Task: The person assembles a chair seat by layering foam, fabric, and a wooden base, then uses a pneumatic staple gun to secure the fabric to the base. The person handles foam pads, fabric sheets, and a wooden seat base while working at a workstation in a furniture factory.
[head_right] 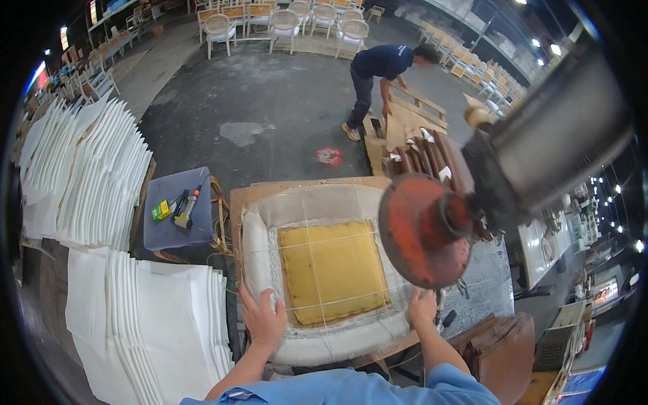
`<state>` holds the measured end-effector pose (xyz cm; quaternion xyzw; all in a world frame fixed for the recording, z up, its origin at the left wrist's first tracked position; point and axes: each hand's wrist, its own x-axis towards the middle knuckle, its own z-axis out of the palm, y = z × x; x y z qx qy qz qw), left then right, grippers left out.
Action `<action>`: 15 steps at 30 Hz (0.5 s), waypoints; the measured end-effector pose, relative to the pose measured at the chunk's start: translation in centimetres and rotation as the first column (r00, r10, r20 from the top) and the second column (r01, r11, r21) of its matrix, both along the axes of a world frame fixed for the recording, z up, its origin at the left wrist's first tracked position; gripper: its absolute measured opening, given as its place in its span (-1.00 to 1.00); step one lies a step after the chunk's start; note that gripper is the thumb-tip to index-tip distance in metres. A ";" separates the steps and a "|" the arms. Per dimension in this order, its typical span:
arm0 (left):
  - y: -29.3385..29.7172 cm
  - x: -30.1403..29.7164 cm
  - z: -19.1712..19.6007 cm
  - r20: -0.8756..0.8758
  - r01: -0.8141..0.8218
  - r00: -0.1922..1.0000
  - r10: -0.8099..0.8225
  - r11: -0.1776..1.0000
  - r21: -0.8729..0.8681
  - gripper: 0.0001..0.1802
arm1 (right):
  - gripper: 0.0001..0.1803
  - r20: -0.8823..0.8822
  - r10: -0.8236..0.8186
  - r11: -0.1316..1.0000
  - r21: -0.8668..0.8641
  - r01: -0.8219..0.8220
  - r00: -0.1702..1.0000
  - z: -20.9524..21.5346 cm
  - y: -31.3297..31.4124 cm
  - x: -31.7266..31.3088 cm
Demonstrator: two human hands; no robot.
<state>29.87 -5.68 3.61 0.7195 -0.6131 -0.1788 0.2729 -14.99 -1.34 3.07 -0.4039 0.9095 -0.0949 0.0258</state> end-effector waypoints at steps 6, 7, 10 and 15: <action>1.2 -2.3 -0.1 0.020 0.055 0.998 -0.052 0.957 -0.283 -0.51 | -0.30 0.175 0.051 0.983 -0.181 -0.019 0.983 0.8 3.1 -3.4; 2.1 -3.9 1.2 -0.072 0.069 0.993 -0.096 0.946 -0.316 -0.51 | -0.32 0.176 0.057 0.969 -0.248 -0.011 0.983 0.7 3.7 -3.9; 4.8 -10.5 3.8 -0.275 0.481 0.794 -0.542 0.837 -0.261 -0.53 | -0.40 0.230 -0.025 0.956 -0.280 0.091 0.973 2.4 7.3 -7.4; 10.5 -22.1 2.4 -0.144 0.826 0.539 -0.830 0.554 -0.105 -0.40 | -0.62 0.216 -0.397 0.837 -0.312 0.449 0.892 2.8 21.6 -18.8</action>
